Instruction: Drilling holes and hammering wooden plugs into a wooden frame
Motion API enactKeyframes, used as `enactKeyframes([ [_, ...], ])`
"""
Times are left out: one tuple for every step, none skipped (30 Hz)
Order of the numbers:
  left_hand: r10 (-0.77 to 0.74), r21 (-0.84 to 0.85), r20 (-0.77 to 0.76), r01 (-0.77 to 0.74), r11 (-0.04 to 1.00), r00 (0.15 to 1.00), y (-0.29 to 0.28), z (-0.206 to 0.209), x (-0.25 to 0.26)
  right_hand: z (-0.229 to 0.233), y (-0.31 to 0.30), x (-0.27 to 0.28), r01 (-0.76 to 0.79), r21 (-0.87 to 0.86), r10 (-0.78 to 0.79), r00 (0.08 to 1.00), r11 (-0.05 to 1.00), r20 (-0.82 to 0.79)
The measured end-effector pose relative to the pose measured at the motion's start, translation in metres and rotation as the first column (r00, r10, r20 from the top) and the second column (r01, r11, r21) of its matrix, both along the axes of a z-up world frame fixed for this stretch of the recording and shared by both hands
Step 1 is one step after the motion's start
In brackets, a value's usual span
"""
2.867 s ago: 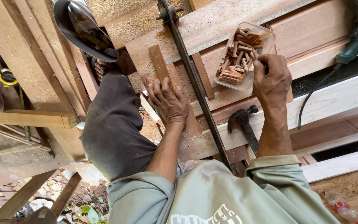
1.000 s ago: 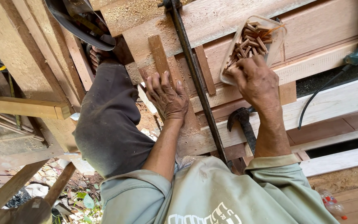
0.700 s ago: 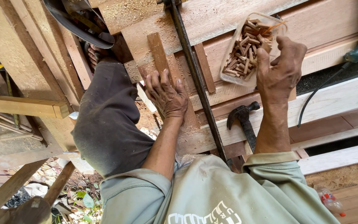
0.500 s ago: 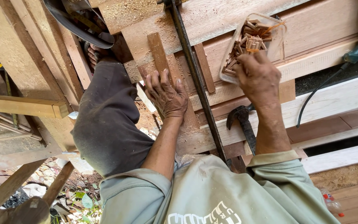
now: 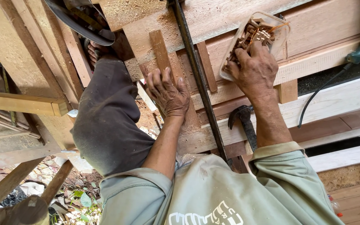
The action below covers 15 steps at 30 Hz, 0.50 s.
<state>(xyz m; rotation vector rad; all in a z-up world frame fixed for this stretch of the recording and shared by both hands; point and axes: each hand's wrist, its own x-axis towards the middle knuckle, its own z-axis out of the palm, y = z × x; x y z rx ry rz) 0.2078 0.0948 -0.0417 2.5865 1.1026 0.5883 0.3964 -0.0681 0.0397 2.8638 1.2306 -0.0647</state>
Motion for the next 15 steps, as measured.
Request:
enactKeyframes([
  [-0.001,0.0,0.0,0.001,1.0,1.0,0.0,0.0,-0.001,0.0,0.002,-0.002,0.001,0.0,-0.001,1.0,1.0,0.0],
  [0.0,-0.001,0.0,0.0,1.0,1.0,0.0,0.0,-0.001,0.0,0.003,-0.004,0.014,0.008,-0.014,1.0,1.0,0.008],
  [0.0,-0.003,-0.001,0.0,1.0,1.0,0.0,0.0,-0.001,0.0,0.005,-0.005,0.027,0.017,-0.028,0.999,0.999,0.016],
  [0.0,-0.003,0.0,0.0,1.0,1.0,0.0,0.0,-0.001,0.001,0.006,-0.006,0.028,0.016,-0.028,0.999,0.999,0.017],
  [-0.002,-0.002,-0.001,0.002,1.0,1.0,-0.001,-0.001,-0.001,0.002,0.006,-0.007,0.049,0.06,-0.049,0.999,0.997,-0.003],
  [-0.003,0.001,-0.002,0.003,1.0,1.0,0.0,-0.001,-0.002,0.003,0.007,-0.008,0.069,0.104,-0.067,0.997,0.992,-0.024],
  [-0.001,0.002,-0.002,0.001,1.0,1.0,0.0,0.0,-0.001,0.003,0.005,-0.007,0.067,0.105,-0.065,0.998,0.992,-0.024],
  [-0.001,0.007,-0.005,0.001,1.0,1.0,0.0,0.0,-0.001,0.002,0.003,-0.007,0.084,0.176,-0.076,0.996,0.981,-0.049],
  [-0.001,0.011,-0.008,0.001,1.0,1.0,0.0,0.001,-0.001,0.002,0.001,-0.007,0.101,0.246,-0.085,0.993,0.964,-0.076],
  [-0.001,0.012,-0.007,0.001,1.0,1.0,0.0,0.0,-0.001,0.002,-0.001,-0.008,0.101,0.247,-0.085,0.994,0.964,-0.075],
  [-0.002,0.013,-0.009,0.002,1.0,1.0,0.0,-0.001,-0.001,0.002,-0.003,-0.008,0.147,0.345,-0.098,0.983,0.927,-0.157],
  [-0.002,0.015,-0.011,0.002,1.0,1.0,0.0,-0.001,-0.002,0.002,-0.005,-0.008,0.199,0.435,-0.1,0.966,0.878,-0.239],
  [-0.002,0.015,-0.011,0.002,1.0,1.0,0.0,-0.002,-0.002,-0.003,-0.01,-0.008,0.198,0.436,-0.099,0.966,0.878,-0.239],
  [0.001,0.017,-0.014,-0.001,1.0,1.0,0.0,-0.003,-0.002,-0.007,-0.014,-0.006,0.233,0.526,-0.064,0.946,0.818,-0.318],
  [0.004,0.019,-0.018,-0.004,1.0,1.0,-0.001,-0.004,-0.002,-0.011,-0.019,-0.005,0.273,0.605,-0.02,0.92,0.748,-0.391],
])
